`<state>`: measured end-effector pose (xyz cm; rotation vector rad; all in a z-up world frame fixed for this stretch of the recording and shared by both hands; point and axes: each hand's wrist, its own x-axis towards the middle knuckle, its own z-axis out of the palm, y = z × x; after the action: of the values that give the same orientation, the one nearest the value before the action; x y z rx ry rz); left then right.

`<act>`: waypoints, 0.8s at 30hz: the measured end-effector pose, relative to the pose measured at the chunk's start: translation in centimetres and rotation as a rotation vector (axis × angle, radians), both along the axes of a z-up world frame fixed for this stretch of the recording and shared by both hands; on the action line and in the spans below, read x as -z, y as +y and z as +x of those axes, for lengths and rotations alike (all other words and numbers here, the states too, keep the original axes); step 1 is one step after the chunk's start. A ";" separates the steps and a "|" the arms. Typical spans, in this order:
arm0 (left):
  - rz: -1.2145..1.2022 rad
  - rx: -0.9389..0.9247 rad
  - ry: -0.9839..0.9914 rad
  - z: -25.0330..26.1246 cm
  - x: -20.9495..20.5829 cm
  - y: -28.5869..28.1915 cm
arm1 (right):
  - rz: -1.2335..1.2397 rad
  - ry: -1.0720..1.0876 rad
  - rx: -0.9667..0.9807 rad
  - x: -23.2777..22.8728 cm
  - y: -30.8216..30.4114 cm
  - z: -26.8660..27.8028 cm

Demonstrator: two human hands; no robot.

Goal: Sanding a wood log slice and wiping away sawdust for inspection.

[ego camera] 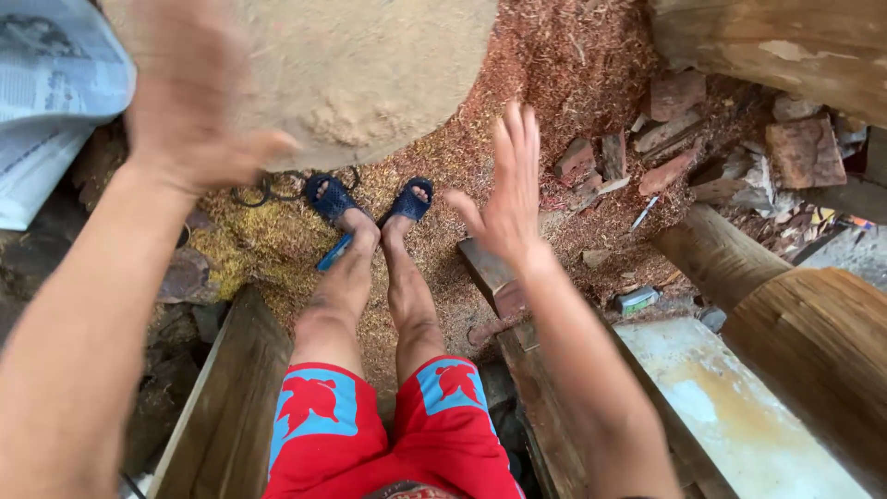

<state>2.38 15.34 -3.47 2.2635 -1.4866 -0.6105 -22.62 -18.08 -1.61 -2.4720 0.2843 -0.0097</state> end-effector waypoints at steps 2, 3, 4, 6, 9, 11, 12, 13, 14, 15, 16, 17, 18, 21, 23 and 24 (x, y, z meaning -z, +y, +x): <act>-0.333 -0.509 -0.242 -0.4 0.5 4.1 | -0.143 -0.046 -0.198 -0.9 -0.3 5.2; -0.325 -0.527 -0.248 -2.3 -0.3 5.0 | -0.137 -0.049 -0.218 -0.7 0.2 6.2; -0.287 -0.726 -0.189 -4.1 -1.0 5.8 | -0.218 0.005 -0.285 -0.4 0.7 7.2; -0.253 -0.942 -0.135 -7.7 -1.4 7.6 | -0.301 0.052 -0.369 -0.2 3.1 8.4; -0.320 -1.128 -0.037 -13.5 -0.9 10.8 | -0.349 0.086 -0.467 0.0 8.6 8.8; -0.265 -1.251 0.131 -17.3 -1.0 12.1 | -0.299 -0.039 -0.415 0.5 12.0 8.6; -0.265 -1.265 0.130 -19.4 -0.1 13.2 | -0.298 -0.040 -0.430 0.7 13.9 9.1; -0.161 -1.293 0.132 -21.6 0.9 14.2 | -0.242 -0.036 -0.406 1.0 15.6 9.4; -0.057 -1.310 0.137 -23.6 1.9 15.1 | -0.187 -0.029 -0.374 1.2 17.4 9.7; -0.057 -1.317 0.139 -24.8 1.7 15.4 | -0.188 -0.028 -0.381 1.5 18.3 10.2; -0.015 -1.359 0.197 -26.0 1.6 15.6 | -0.208 -0.056 -0.387 1.7 19.0 10.6; 0.027 -1.398 0.256 -27.2 1.4 15.8 | -0.229 -0.084 -0.393 2.0 19.7 10.9; 0.024 -1.398 0.264 -28.0 1.5 16.1 | -0.234 -0.079 -0.395 2.1 19.0 10.7; 0.049 -1.491 0.366 -30.0 1.9 16.8 | -0.313 -0.023 -0.521 2.0 15.4 9.9; 0.122 -1.512 0.399 -31.1 2.5 17.6 | -0.356 0.208 -0.715 1.6 11.7 9.4; 0.118 -1.521 0.400 -31.5 2.6 17.6 | -0.359 0.205 -0.724 1.4 11.0 9.2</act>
<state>-29.09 32.97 -6.10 2.3461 0.5804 -0.5244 -13.41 -7.04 -3.01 -2.7900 -0.5861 0.5385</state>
